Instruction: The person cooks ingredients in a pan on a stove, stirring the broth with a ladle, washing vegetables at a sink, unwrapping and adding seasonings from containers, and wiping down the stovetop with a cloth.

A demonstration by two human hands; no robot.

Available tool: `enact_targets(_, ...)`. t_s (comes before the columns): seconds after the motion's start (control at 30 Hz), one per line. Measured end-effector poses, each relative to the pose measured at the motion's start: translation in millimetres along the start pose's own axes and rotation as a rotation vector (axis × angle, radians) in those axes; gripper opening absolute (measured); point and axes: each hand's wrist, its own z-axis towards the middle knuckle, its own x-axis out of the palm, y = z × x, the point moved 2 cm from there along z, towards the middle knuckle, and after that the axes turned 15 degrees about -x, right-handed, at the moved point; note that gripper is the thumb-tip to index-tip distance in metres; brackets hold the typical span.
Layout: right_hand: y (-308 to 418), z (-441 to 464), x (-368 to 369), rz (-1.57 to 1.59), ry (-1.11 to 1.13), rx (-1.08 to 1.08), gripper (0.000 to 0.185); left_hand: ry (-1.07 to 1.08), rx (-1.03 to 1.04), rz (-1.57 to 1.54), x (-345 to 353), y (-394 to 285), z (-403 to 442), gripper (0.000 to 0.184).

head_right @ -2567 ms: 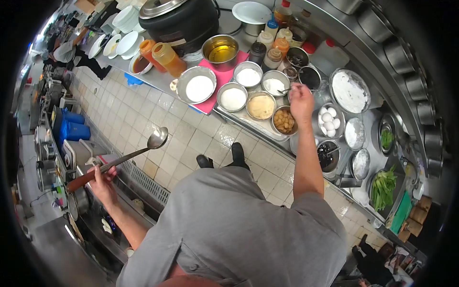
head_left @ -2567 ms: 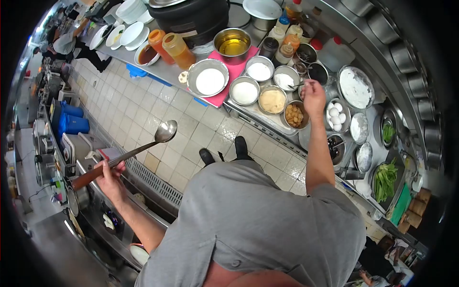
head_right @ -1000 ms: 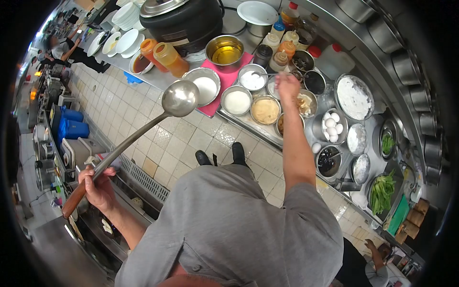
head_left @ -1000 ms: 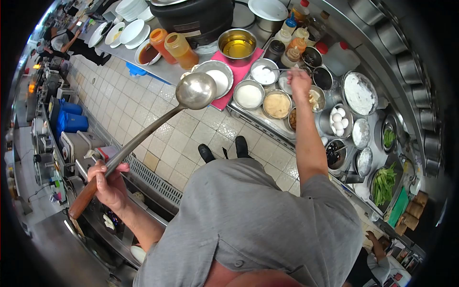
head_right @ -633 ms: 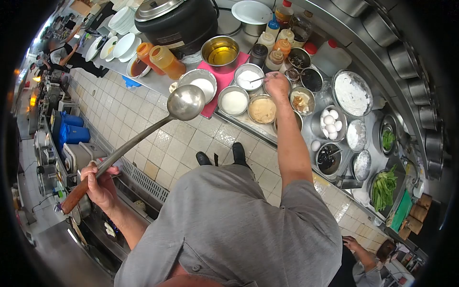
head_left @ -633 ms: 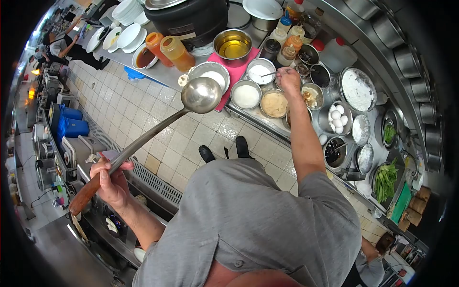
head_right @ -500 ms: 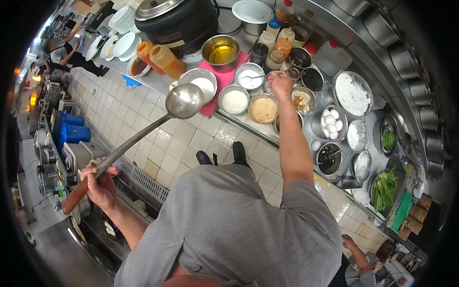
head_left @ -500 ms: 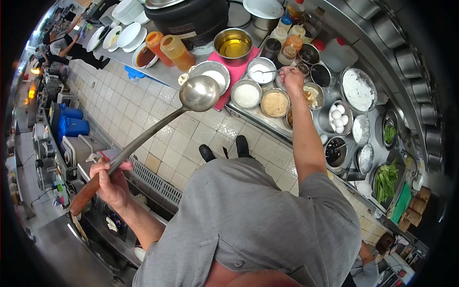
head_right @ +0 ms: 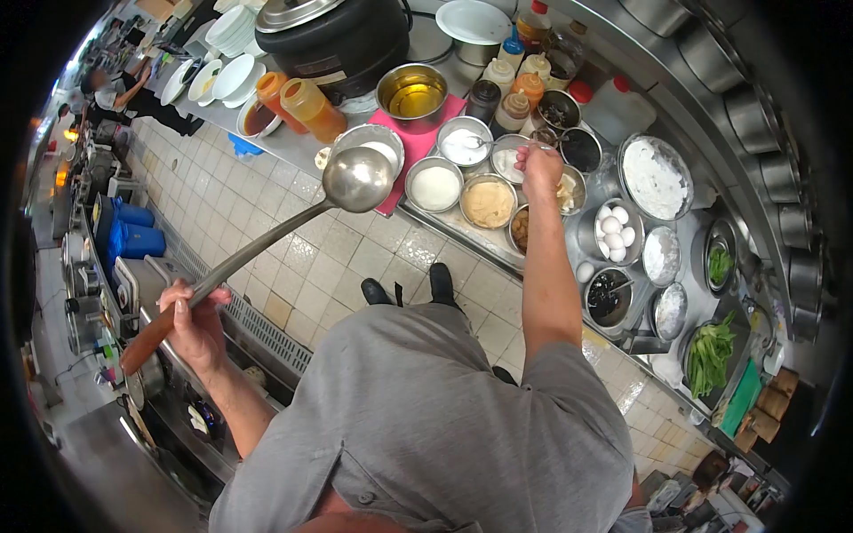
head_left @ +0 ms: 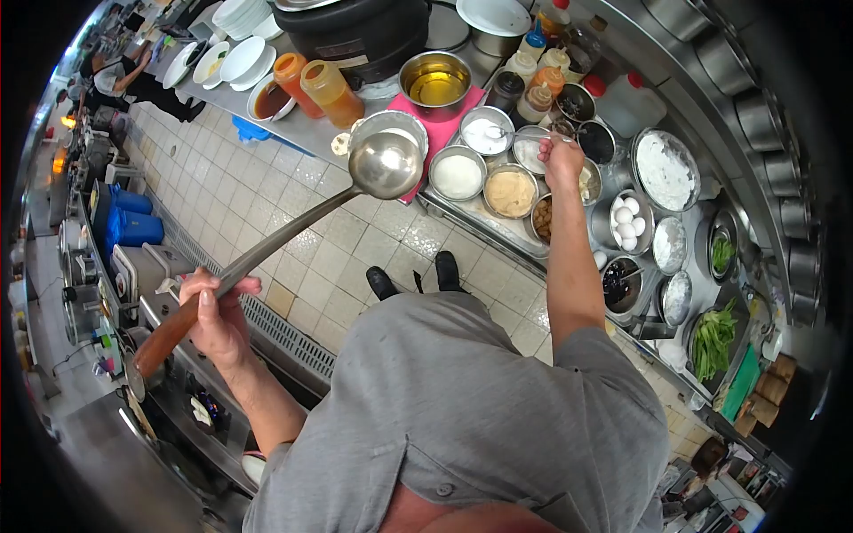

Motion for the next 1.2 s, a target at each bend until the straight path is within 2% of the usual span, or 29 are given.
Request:
enact_targets(0.13, 31, -32, 15, 0.081, 0.120, -0.038, 0.015, 0.094, -0.019, -0.021, 26, 12, 16, 0.020)
enact_targets(0.2, 61, -73, 47, 0.102, 0.325, -0.099, 0.016, 0.131, -0.037, 0.002, 40, 18, 25, 0.018)
enact_targets(0.23, 66, -87, 58, 0.011, 0.379, -0.269, 0.016, 0.158, -0.045, 0.021, 46, 19, 28, 0.017)
enact_targets(0.3, 78, -110, 70, -0.232, 0.297, -0.854, 0.017, 0.156, -0.051, 0.052, 58, 17, 32, 0.018)
enact_targets(0.33, 71, -110, 69, -0.231, 0.295, -0.852, 0.017, 0.154, -0.046, 0.072, 62, 15, 33, 0.018)
enact_targets(0.4, 39, -107, 65, -0.388, 0.406, -0.609, 0.017, 0.158, -0.041, 0.093, 65, 10, 34, 0.018)
enact_targets(0.43, 24, -108, 60, -0.387, 0.401, -0.607, 0.017, 0.163, -0.009, 0.155, 65, 6, 34, 0.018)
enact_targets(0.5, -4, -117, 53, -0.530, 0.598, -0.670, 0.017, 0.174, 0.022, 0.219, 65, 0, 31, 0.018)
enact_targets(0.53, -15, -119, 46, -0.529, 0.594, -0.668, 0.017, 0.168, 0.032, 0.264, 64, -4, 29, 0.018)
enact_targets(0.6, -29, -121, 33, -0.244, 0.458, -0.301, 0.019, 0.158, 0.086, 0.404, 64, -16, 29, 0.018)
enact_targets(0.63, -33, -119, 27, -0.243, 0.451, -0.294, 0.019, 0.165, 0.081, 0.408, 63, -17, 27, 0.018)
enact_targets(0.7, -22, -116, 16, -0.304, 0.297, -0.156, 0.018, 0.157, 0.035, 0.322, 61, -17, 25, 0.019)
enact_targets(0.77, -9, -113, 8, -0.304, 0.253, -0.113, 0.019, 0.171, 0.098, 0.385, 58, -15, 31, 0.019)
enact_targets(0.83, -5, -105, 1, -0.089, 0.190, -0.032, 0.018, 0.196, 0.125, 0.440, 61, -15, 35, 0.018)
enact_targets(0.9, 20, -110, 6, -0.031, 0.145, -0.024, 0.017, 0.228, 0.148, 0.466, 74, -17, 39, 0.017)
enact_targets(0.97, 45, -119, 14, 0.169, 0.214, -0.128, 0.017, 0.268, 0.165, 0.488, 96, -19, 41, 0.016)
enact_targets(1.03, 56, -118, 6, 0.186, 0.241, -0.191, 0.016, 0.282, 0.132, 0.411, 119, -19, 41, 0.010)
enact_targets(1.1, 66, -108, -13, -0.255, 0.175, -0.515, 0.015, 0.281, 0.089, 0.363, 130, -13, 40, 0.010)
enact_targets(1.13, 71, -107, -24, -0.420, 0.186, -0.488, 0.016, 0.306, 0.114, 0.401, 137, -15, 39, 0.010)
enact_targets(1.17, 66, -105, -31, -0.419, 0.185, -0.489, 0.016, 0.329, 0.140, 0.439, 142, -16, 39, 0.010)
enact_targets(1.2, 53, -105, -38, -0.558, 0.268, -0.512, 0.017, 0.333, 0.139, 0.441, 144, -18, 38, 0.010)
